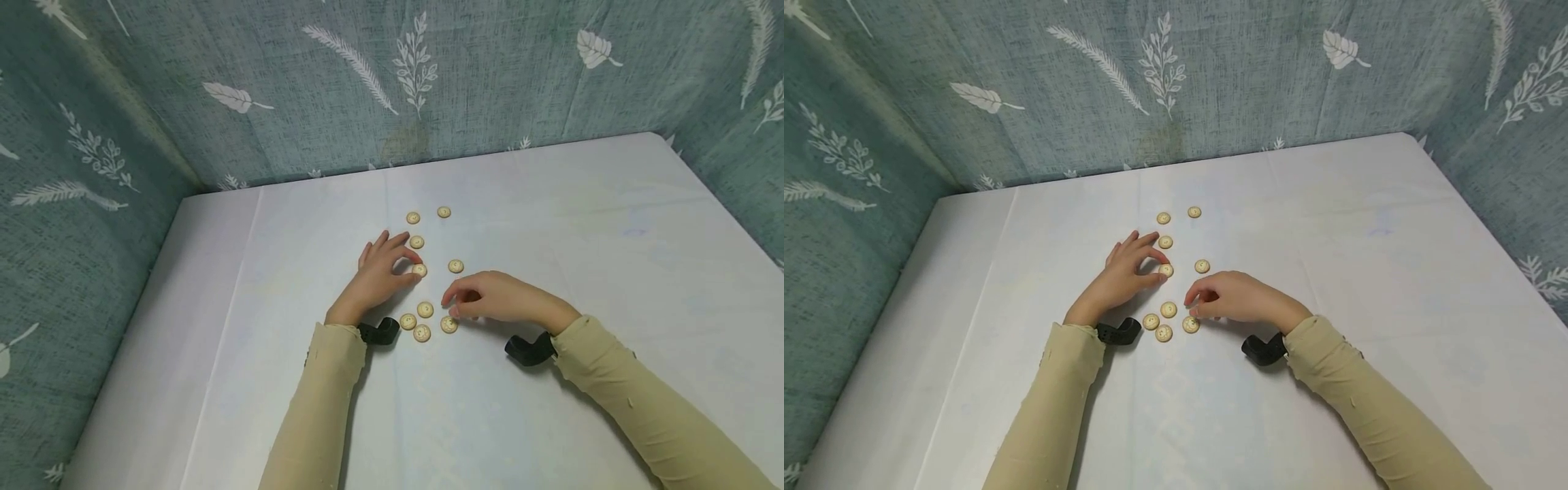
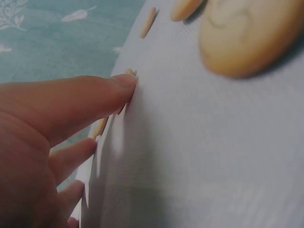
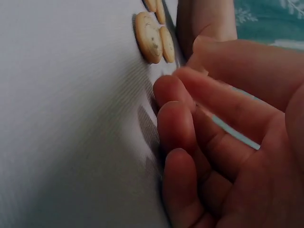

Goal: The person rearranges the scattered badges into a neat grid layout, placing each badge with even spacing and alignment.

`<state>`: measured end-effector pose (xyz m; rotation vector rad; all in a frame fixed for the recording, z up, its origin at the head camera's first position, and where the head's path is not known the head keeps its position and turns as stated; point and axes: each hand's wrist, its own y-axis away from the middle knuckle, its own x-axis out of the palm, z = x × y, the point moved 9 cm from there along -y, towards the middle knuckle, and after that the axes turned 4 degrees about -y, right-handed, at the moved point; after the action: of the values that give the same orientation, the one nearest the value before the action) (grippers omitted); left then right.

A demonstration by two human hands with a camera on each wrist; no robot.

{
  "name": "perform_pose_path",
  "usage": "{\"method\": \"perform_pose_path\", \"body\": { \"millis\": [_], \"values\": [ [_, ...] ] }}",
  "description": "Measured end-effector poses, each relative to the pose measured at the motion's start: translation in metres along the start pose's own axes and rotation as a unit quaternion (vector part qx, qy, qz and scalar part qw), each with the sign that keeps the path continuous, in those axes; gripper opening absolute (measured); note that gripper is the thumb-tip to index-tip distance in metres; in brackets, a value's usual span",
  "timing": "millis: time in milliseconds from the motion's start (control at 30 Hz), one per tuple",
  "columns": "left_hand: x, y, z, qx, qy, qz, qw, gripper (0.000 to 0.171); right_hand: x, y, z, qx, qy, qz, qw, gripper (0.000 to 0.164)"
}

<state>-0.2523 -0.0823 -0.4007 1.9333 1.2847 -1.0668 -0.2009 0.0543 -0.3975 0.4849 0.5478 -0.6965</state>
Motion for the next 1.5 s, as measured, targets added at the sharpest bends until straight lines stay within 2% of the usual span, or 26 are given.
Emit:
{"method": "perform_pose_path", "body": {
  "millis": [233, 500, 933, 1500],
  "values": [
    [-0.002, 0.000, -0.002, 0.005, -0.001, 0.000, 1.0000, 0.018, 0.007, 0.001, 0.012, -0.038, 0.059, 0.014, 0.997, 0.022],
    [-0.003, -0.001, -0.002, 0.007, 0.000, -0.005, 1.0000, 0.018, 0.011, 0.003, 0.022, -0.065, 0.089, 0.014, 0.994, 0.024],
    [0.000, -0.001, 0.000, 0.004, -0.001, -0.003, 1.0000, 0.018, 0.012, 0.003, 0.023, -0.079, 0.104, -0.004, 0.991, 0.016],
    [0.000, -0.001, 0.000, 0.004, 0.003, -0.002, 1.0000, 0.019, 0.011, 0.004, 0.022, -0.056, 0.097, -0.017, 0.994, 0.015]
  ]
}}
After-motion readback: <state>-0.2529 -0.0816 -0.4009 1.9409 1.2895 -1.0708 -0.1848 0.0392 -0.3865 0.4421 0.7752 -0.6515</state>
